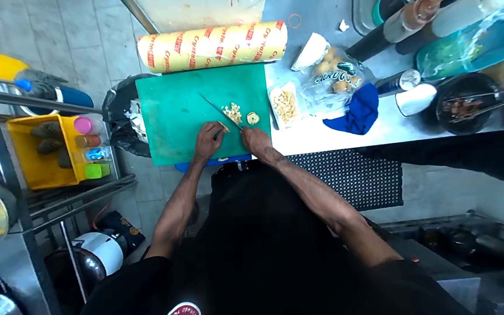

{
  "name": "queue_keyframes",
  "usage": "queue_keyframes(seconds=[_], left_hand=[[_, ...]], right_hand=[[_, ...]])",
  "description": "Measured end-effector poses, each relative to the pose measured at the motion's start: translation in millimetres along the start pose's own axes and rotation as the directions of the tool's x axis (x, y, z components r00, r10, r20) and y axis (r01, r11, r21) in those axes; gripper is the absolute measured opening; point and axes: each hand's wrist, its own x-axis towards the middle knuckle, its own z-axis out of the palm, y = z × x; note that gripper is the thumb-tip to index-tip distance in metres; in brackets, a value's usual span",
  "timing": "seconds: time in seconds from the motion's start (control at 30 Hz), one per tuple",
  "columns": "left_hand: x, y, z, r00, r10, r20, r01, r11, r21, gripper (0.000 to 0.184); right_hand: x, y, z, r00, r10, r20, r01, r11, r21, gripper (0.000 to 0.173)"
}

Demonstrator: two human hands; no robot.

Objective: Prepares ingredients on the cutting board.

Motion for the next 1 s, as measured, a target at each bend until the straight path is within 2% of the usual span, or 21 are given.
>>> queue_keyframes(seconds=[0.43,0.53,0.67,0.83,1.0], left_hand=[[-3,0,5,0.999,-0.022,-0.042,0.022,1.000,-0.002,0.015],[-3,0,5,0.998,-0.020,-0.054,0.020,1.000,-0.008,0.015],[-2,0,6,0.998,-0.020,-0.057,0.019,1.000,-0.012,0.014],[-1,7,-2,0.996,-0.089,-0.024,0.089,0.996,-0.019,0.018],[-11,10,-15,0.979,-0.200,-0.046,0.196,0.978,-0.078,0.022]], right_hand=[[-58,0,-12,0.990,0.040,0.137,-0.029,0.996,-0.081,0.038],[-50,-2,-1,0.987,0.060,0.149,-0.049,0.996,-0.080,0.037],[-15,-16,16,0.997,0.033,0.067,-0.030,0.998,-0.049,0.038],[13,-21,-6,0.993,-0.077,0.089,0.075,0.997,0.020,0.039],[-8,-11,-24,0.998,-0.033,0.049,0.034,0.999,-0.010,0.039]])
